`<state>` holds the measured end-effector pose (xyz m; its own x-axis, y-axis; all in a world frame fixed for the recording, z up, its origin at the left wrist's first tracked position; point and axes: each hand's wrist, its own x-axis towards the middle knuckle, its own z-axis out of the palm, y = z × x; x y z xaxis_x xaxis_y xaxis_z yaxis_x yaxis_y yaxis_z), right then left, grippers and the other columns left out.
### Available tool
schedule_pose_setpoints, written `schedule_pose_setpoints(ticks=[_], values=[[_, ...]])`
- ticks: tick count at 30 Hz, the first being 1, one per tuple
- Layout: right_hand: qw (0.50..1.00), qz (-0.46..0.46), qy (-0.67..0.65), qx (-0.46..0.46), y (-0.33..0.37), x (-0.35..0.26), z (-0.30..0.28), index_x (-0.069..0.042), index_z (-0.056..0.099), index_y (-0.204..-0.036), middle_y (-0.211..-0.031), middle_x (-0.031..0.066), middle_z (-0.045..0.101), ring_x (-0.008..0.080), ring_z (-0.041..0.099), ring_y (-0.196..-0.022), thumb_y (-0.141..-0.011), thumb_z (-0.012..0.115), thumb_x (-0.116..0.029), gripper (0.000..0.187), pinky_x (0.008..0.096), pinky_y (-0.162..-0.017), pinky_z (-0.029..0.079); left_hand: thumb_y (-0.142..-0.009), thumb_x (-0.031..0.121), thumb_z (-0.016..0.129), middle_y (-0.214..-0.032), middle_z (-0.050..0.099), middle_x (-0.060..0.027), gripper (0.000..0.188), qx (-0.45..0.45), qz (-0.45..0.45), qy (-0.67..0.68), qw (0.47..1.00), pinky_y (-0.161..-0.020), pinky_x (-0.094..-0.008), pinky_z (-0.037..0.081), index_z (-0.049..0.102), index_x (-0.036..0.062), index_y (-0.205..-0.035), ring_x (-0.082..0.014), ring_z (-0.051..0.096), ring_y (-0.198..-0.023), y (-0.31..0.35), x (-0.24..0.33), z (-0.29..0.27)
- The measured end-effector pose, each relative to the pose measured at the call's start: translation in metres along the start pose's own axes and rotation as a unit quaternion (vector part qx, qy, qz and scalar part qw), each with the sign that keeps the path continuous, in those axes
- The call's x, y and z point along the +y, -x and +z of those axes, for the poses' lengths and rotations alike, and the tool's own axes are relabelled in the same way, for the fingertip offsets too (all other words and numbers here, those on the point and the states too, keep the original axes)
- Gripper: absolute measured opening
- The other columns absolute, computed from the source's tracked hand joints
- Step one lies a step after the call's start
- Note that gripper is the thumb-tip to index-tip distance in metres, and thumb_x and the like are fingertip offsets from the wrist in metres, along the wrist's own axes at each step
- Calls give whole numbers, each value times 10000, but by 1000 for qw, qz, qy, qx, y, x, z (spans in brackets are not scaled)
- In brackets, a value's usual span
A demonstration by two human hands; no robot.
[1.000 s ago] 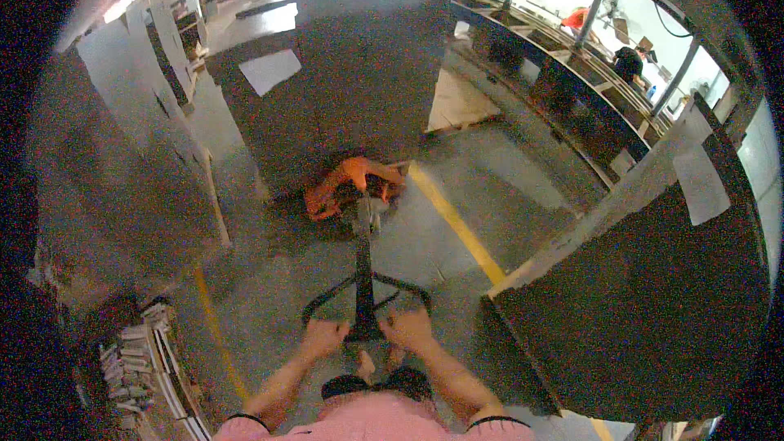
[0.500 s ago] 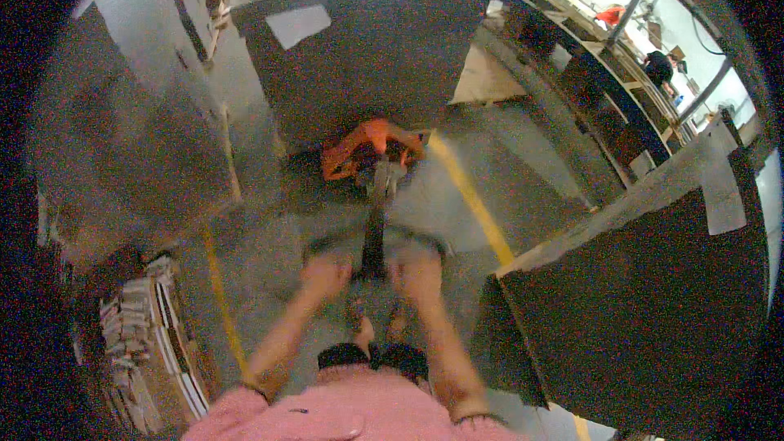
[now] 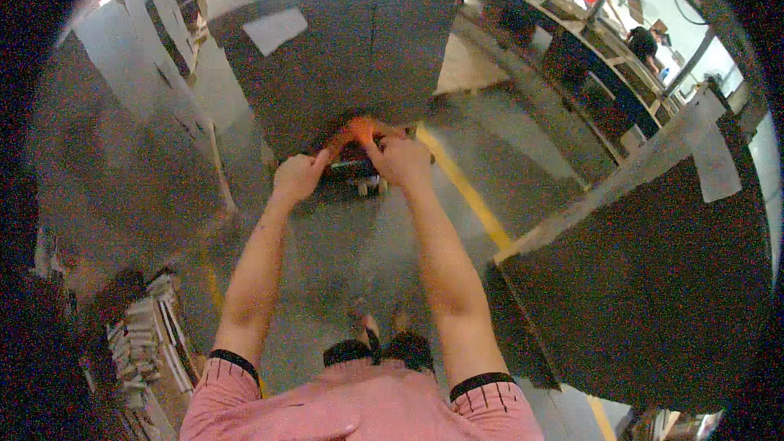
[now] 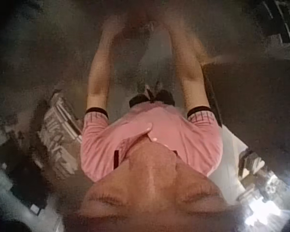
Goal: The person uses a pallet jack to move several stacks of wooden panels between different locations in a furniture manufacturing workshop.
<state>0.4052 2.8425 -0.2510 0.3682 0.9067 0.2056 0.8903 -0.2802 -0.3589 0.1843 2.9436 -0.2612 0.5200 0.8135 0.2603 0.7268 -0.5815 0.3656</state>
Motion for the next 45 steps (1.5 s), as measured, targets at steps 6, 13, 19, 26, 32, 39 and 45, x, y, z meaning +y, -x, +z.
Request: schedule_pose_setpoints(ticks=[6, 13, 19, 26, 32, 39, 45], values=[[988, 76, 41, -127, 256, -10, 77, -128, 737, -919, -846, 161, 693, 353, 652, -879, -864, 591, -352, 273, 547, -913, 409, -942, 348, 484, -979, 691, -223, 385, -305, -59, 16, 950, -945, -541, 428, 733, 55, -965, -388, 650, -955, 253, 12, 71], [984, 31, -8, -173, 135, 13, 43, -130, 744, -950, -870, 166, 717, 363, 691, -840, -918, 488, -498, 450, 503, -795, 521, -964, 459, 424, -910, 704, -204, 505, -221, -45, 32, 974, -801, -514, 508, 747, 76, -901, -406, 672, -832, 145, -15, 49], [996, -2, -86, -33, -30, -26, -27, -76, 734, -950, -901, 192, 715, 371, 689, -866, -931, 496, -545, 526, 499, -765, 531, -972, 529, 399, -840, 690, -231, 631, -63, -58, 25, 996, -800, -541, 519, 719, 21, -779, -394, 681, -865, -18, 1, -33], [999, -13, -12, 39, 148, -3, 29, -78, 700, -749, -673, 145, 654, 377, 633, -652, -916, 554, -388, 381, 537, -766, 479, -929, 403, 512, -863, 701, -176, 410, -122, -25, -42, 991, -833, -507, 460, 705, 62, -809, -363, 659, -835, 156, 28, 40], [963, 3, 70, -260, 207, 33, 89, -128, 755, -874, -808, 161, 711, 385, 678, -805, -903, 517, -470, 418, 520, -827, 483, -943, 402, 435, -813, 709, -157, 442, -251, -65, 52, 964, -980, -492, 403, 737, 81, -906, -344, 674, -869, 226, 3, 85], [994, -30, -57, -87, -25, 10, -13, -58, 715, -987, -912, 187, 703, 340, 679, -932, -930, 447, -635, 639, 445, -811, 505, -972, 445, 393, -847, 700, -204, 513, -8, -11, -14, 1000, -720, -533, 537, 724, 71, -853, -401, 683, -807, 6, 13, 3], [993, 17, -84, -85, 21, 0, 3, -30, 696, -897, -926, 208, 698, 405, 662, -886, -947, 468, -573, 591, 477, -776, 510, -970, 431, 422, -787, 696, -180, 545, 20, 9, -18, 1000, -756, -501, 520, 699, 25, -734, -385, 667, -750, 44, 2, 19]])
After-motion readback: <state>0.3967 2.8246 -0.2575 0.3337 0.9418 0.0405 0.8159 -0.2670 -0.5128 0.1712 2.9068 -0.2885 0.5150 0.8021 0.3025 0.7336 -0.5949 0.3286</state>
